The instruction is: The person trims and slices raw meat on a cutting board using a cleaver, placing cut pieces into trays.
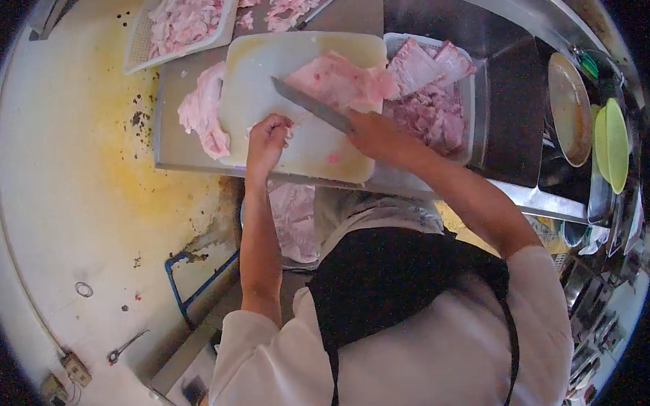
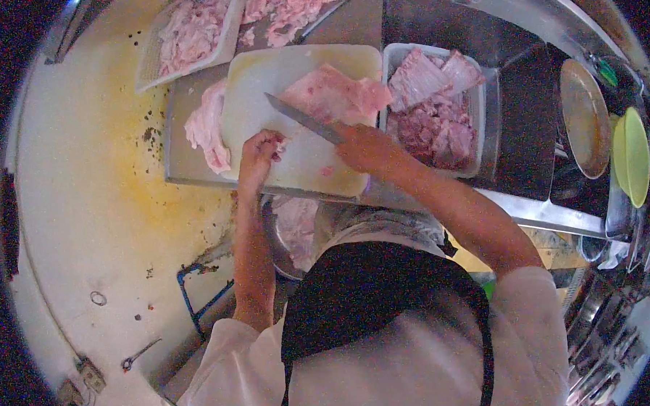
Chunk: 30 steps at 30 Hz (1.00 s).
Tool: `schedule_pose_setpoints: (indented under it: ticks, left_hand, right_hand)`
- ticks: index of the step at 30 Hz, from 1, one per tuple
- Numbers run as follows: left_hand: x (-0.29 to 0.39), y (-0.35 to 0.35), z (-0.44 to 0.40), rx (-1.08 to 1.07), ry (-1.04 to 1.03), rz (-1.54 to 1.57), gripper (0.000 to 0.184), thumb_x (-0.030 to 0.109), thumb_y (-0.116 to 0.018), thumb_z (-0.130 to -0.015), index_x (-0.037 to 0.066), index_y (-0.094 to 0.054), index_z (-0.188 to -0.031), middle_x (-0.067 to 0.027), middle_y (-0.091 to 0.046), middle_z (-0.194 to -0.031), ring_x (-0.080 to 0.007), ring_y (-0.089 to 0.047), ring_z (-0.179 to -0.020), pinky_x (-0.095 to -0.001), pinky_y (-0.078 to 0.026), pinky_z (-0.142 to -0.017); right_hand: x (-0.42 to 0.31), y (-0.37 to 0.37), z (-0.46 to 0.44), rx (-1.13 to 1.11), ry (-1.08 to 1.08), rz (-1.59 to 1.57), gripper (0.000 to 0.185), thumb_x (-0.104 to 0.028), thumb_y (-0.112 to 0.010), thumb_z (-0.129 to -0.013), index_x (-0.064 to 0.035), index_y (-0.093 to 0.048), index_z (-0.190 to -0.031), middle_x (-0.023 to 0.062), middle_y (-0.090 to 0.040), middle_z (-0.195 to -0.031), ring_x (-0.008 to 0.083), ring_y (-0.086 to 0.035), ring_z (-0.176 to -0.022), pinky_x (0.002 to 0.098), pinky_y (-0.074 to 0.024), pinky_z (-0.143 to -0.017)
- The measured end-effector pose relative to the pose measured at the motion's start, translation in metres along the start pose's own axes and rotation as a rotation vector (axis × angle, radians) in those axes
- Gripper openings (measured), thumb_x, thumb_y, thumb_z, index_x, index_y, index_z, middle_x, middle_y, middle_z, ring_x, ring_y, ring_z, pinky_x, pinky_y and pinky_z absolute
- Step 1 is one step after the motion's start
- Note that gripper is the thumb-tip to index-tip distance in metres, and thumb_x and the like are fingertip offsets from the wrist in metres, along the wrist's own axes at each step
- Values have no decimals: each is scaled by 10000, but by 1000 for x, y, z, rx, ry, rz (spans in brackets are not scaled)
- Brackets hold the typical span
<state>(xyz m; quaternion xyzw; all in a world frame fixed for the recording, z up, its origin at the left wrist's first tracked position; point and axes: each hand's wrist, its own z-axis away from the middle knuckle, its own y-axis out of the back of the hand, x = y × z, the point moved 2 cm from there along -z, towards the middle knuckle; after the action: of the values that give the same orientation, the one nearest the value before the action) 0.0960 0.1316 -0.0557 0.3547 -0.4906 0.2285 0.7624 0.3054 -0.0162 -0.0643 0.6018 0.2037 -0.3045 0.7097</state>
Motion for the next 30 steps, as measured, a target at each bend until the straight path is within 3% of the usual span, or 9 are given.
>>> schedule_pose_setpoints:
  ticks: [4, 10, 12, 16, 18, 19, 20, 23, 30]
  left_hand:
    - [35, 13, -4, -74, -54, 149, 172, 89, -465, -875, -3, -610, -875, -84, -672, -888, -150, -626, -690, -282, -512, -609]
    - [97, 108, -50, 3, -217, 260, 201, 180, -491, -885, 20, -611, -900, -129, -658, -888, -210, -639, -774, -344, -528, -696]
    - [105, 161, -101, 198, -205, 322, 246, 216, -511, -895, 15, -634, -963, -129, -656, -888, -218, -635, -814, -362, -525, -741]
    - [109, 193, -139, 449, -435, -369, 283, 261, -596, -881, 50, -666, -1057, -122, -693, -937, -185, -650, -844, -350, -518, -743]
    - [111, 148, -129, 398, -433, -506, 265, 239, -638, -863, 68, -677, -1061, -108, -708, -936, -179, -664, -843, -356, -514, -735]
    - [117, 94, -104, 330, -323, -519, 244, 216, -658, -850, 76, -684, -1049, -102, -715, -931, -183, -673, -839, -362, -513, -729]
    - [73, 65, -137, 229, -449, -761, 191, 185, -661, -844, 84, -689, -1004, -94, -709, -871, -227, -681, -809, -376, -518, -714]
    - [51, -53, -103, -4, -663, -732, 180, 103, -681, -744, 85, -678, -923, -133, -661, -896, -316, -655, -852, -419, -520, -731]
    - [33, -77, -118, -92, -661, -555, 164, 70, -641, -727, 68, -655, -890, -161, -647, -801, -342, -647, -742, -422, -518, -669]
  right_hand:
    - [-19, -28, -67, -11, 63, 109, 312, -212, -507, -907, -30, -489, -1160, 208, -654, -935, 393, -648, -871, 549, -508, -707]
    - [-32, 11, 26, -157, -153, 108, 325, -219, -503, -905, -12, -481, -1154, 202, -663, -919, 397, -655, -853, 548, -516, -730]
    - [-9, 5, 62, -189, -245, 104, 329, -233, -516, -910, -5, -492, -1145, 222, -660, -951, 405, -657, -846, 546, -513, -727]
    - [39, -4, 127, -2, -134, -119, 385, -270, -594, -913, -7, -521, -1185, 189, -663, -927, 315, -652, -708, 446, -511, -607]
    - [24, 16, 139, -12, -297, -331, 425, -295, -598, -909, 18, -539, -1191, 215, -669, -992, 363, -646, -898, 460, -494, -779]
    - [22, 16, 143, 7, -337, -422, 430, -291, -604, -909, 17, -542, -1203, 190, -662, -973, 327, -621, -877, 433, -481, -761]
    - [20, 16, 148, 31, -376, -513, 435, -287, -610, -908, 16, -545, -1214, 166, -655, -954, 291, -595, -855, 406, -469, -743]
    - [36, -9, 148, 183, -366, -658, 413, -245, -627, -911, -12, -546, -1243, 42, -620, -811, 99, -501, -576, 285, -436, -498]
    - [44, -33, 88, 372, -295, -589, 356, -277, -606, -916, 3, -594, -1136, 34, -614, -761, 99, -522, -570, 291, -431, -505]
